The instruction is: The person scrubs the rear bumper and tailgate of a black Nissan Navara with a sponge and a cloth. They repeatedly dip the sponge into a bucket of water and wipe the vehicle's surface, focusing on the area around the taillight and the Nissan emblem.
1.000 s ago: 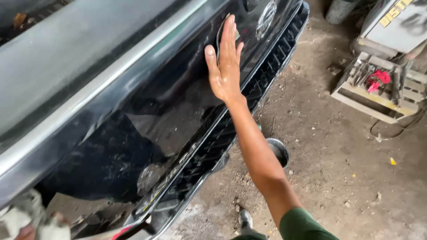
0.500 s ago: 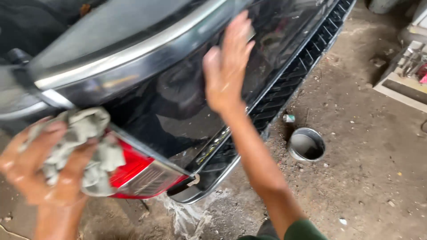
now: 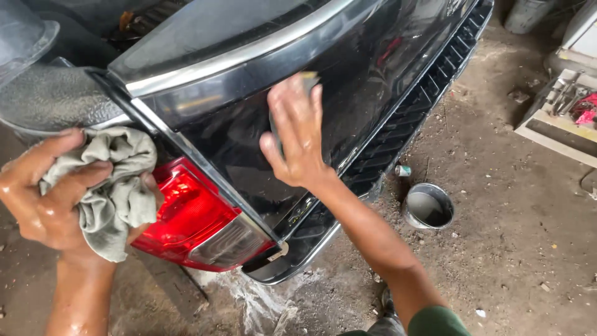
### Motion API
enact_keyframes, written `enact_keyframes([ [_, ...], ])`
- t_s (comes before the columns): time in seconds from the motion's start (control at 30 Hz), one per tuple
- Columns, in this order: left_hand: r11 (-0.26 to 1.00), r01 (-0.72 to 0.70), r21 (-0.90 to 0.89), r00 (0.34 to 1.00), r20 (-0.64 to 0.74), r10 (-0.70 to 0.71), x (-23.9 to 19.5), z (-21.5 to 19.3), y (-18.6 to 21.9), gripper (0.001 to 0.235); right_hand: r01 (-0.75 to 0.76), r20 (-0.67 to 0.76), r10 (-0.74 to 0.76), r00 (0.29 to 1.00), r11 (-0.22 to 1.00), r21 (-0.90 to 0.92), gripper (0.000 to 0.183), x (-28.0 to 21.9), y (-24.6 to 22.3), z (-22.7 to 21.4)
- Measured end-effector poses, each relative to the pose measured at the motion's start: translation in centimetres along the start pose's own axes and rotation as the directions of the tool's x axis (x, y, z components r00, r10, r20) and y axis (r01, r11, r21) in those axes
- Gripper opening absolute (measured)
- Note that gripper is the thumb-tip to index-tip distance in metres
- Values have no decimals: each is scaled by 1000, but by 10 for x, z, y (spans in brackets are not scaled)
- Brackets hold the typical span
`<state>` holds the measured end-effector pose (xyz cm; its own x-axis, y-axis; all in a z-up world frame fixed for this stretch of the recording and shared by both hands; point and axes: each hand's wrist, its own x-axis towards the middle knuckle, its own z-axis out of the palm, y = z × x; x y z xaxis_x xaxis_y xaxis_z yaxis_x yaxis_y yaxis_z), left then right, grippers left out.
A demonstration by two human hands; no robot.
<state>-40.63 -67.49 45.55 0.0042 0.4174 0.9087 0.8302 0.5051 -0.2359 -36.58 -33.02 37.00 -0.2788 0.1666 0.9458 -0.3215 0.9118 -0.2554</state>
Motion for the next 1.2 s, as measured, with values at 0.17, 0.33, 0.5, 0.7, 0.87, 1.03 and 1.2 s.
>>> enact_keyframes([
  [0.17, 996, -63, 68, 998, 2, 63, -4, 0, 8, 68, 135, 37, -131, 991, 980, -145, 47, 39, 78, -27],
  [0.33, 991, -44, 126, 998, -40, 49, 16, 3, 16, 38, 112, -209, -93, 974, 990, 84, 38, 47, 37, -21],
  [0.5, 994, -49, 96, 998, -34, 52, 35, 27, 23, 38, 411, -2, -411, 911, 911, 16, 35, 60, 87, -41],
  [0.7, 998, -31, 60, 999, -43, 34, 36, 36, 25, 38, 103, -159, -98, 982, 995, 20, 38, 60, 124, -46],
  [0.87, 995, 14, 97, 998, -70, -7, 19, 17, 24, 39, 358, -158, -340, 927, 929, 96, 36, 50, -4, -21],
  [1.03, 998, 54, 18, 990, -129, -52, -9, 14, 9, 51, 287, -100, -285, 953, 958, 8, 32, 50, 38, -33],
  [1.2, 996, 76, 53, 992, -108, -70, -9, 18, 7, 42, 221, -205, -202, 958, 973, 71, 33, 34, -35, -1],
])
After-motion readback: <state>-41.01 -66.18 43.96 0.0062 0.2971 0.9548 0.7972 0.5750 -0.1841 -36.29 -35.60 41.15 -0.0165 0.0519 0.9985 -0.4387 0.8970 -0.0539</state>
